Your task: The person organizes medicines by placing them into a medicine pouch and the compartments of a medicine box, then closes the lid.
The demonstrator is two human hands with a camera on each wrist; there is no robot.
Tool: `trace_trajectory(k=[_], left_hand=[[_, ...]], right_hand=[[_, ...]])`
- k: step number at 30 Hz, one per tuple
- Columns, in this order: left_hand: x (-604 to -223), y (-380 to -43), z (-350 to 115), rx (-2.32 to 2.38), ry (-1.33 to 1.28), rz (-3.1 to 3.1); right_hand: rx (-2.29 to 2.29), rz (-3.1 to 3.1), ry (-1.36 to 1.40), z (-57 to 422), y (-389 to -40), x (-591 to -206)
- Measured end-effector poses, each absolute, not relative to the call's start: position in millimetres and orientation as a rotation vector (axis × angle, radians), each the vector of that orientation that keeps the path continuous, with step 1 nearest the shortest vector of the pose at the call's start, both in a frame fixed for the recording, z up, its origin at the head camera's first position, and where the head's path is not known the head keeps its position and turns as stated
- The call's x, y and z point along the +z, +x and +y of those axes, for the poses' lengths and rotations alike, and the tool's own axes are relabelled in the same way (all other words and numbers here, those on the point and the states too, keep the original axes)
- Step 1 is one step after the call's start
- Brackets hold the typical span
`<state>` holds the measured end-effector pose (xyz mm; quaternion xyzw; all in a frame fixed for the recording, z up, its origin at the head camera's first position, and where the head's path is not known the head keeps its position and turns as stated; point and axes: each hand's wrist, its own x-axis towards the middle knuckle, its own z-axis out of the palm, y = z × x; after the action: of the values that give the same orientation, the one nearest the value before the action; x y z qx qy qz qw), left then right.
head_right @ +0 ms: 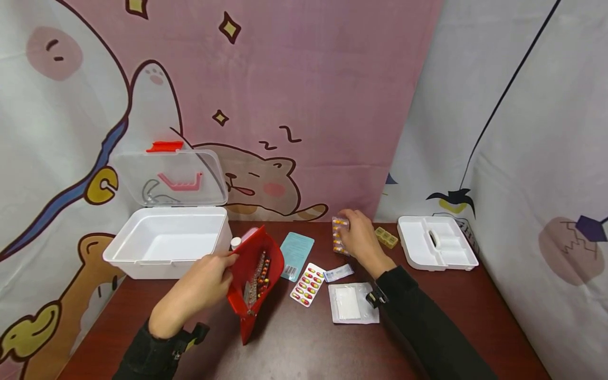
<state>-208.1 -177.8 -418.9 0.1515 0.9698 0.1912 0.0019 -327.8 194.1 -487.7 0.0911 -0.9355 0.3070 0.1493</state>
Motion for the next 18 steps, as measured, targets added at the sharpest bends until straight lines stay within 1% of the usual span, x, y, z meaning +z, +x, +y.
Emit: trace_trajectory(k=[5,12,18], left_hand=[[-420,-208,-178,0.598,0.485,3.058],[-419,-209,-178,0.61,0.478,3.062],[-419,-209,-178,0.615,0.483,3.054]], right_hand=[[0.934,-2.587,0.326,185,-322,-473],[1.077,-2.525,0.441,159,-301,-444],[1.222,-2.509,0.467,136,-284,-422]])
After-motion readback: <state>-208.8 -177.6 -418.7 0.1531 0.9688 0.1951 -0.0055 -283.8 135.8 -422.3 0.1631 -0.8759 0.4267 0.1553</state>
